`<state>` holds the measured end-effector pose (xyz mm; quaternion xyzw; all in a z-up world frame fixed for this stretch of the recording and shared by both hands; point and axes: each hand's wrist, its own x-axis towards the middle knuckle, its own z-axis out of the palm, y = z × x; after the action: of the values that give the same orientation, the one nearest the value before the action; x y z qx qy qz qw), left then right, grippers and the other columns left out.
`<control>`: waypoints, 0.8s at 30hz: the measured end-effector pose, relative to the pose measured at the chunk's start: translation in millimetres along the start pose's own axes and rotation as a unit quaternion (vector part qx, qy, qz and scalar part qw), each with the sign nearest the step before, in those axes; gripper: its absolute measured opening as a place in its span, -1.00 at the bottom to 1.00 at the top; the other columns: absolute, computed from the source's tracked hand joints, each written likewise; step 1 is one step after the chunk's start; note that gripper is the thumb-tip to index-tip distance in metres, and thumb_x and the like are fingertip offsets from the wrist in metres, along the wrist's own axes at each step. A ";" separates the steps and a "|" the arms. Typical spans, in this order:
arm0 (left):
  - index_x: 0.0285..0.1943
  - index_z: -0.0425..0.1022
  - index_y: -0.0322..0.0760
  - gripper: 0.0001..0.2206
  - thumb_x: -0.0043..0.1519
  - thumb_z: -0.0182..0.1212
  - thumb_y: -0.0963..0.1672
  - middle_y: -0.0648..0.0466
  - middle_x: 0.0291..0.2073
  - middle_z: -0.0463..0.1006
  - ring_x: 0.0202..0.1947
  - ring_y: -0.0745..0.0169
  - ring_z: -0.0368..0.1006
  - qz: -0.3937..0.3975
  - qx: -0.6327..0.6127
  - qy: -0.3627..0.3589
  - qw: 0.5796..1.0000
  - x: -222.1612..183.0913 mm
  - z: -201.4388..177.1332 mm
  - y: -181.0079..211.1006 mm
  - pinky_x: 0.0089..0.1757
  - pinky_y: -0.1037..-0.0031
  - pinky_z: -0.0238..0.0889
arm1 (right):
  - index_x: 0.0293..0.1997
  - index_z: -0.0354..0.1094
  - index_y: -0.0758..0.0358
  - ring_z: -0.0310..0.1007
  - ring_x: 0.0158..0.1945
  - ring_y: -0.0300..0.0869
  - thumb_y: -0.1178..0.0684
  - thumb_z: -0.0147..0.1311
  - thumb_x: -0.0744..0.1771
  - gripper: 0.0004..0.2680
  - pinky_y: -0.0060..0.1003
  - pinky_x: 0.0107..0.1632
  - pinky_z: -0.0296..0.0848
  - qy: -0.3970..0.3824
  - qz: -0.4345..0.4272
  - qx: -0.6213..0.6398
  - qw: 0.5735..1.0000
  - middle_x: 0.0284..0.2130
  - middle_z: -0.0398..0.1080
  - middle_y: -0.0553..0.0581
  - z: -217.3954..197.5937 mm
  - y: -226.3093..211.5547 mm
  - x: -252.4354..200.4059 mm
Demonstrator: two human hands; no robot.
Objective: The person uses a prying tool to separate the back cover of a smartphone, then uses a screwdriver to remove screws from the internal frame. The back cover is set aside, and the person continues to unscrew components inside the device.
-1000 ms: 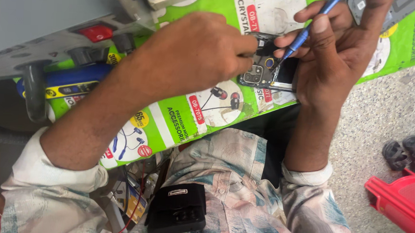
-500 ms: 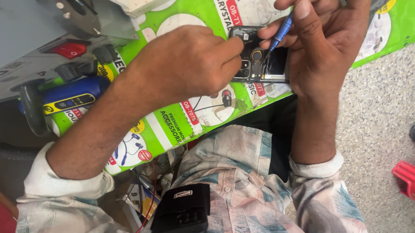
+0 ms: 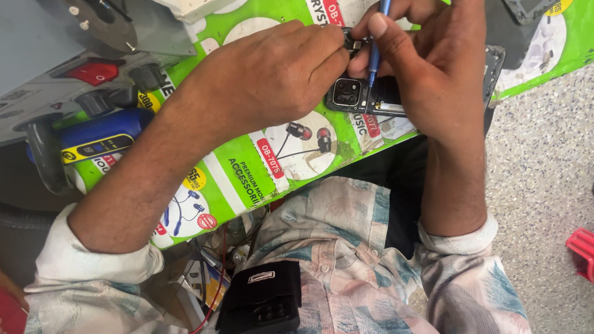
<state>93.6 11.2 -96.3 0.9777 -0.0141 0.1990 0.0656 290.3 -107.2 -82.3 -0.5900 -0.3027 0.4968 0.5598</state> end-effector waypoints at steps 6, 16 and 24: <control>-0.19 0.40 -0.38 -0.91 0.29 0.24 -0.24 0.03 -0.25 0.36 -0.19 0.22 0.47 -0.043 0.015 -0.001 0.999 -1.6 2.5 3.4 -0.12 0.44 0.41 | 0.52 -0.33 0.22 0.61 -0.27 -0.17 0.32 -0.01 0.43 -0.47 -0.37 -0.18 0.67 0.020 0.058 -0.009 0.998 -0.18 0.46 0.25 7.5 -11.3 -0.8; -0.12 0.43 -0.36 -0.94 0.30 0.17 -0.21 0.05 -0.18 0.36 -0.13 0.24 0.42 -0.095 0.128 -0.008 0.987 0.3 8.0 0.5 -0.12 0.44 0.33 | 0.60 -0.35 0.23 0.61 -0.26 -0.17 0.34 -0.03 0.49 -0.47 -0.39 -0.14 0.68 0.013 0.042 -0.055 0.998 -0.14 0.47 0.26 10.1 -10.1 -4.1; 0.01 0.38 -0.40 -0.77 0.28 0.20 -0.13 -0.09 -0.02 0.33 0.00 0.06 0.42 -0.161 0.028 0.037 0.986 3.8 13.3 8.5 0.03 0.18 0.27 | 0.59 -0.38 0.17 0.58 -0.24 -0.04 0.34 0.02 0.43 -0.41 -0.21 -0.12 0.69 0.083 -0.046 0.085 0.992 -0.20 0.42 0.30 4.4 -1.7 -10.1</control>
<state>101.7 1.0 -105.9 0.9606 0.1517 0.2223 0.0696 283.3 -114.6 -77.7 -0.5654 -0.2387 0.4434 0.6533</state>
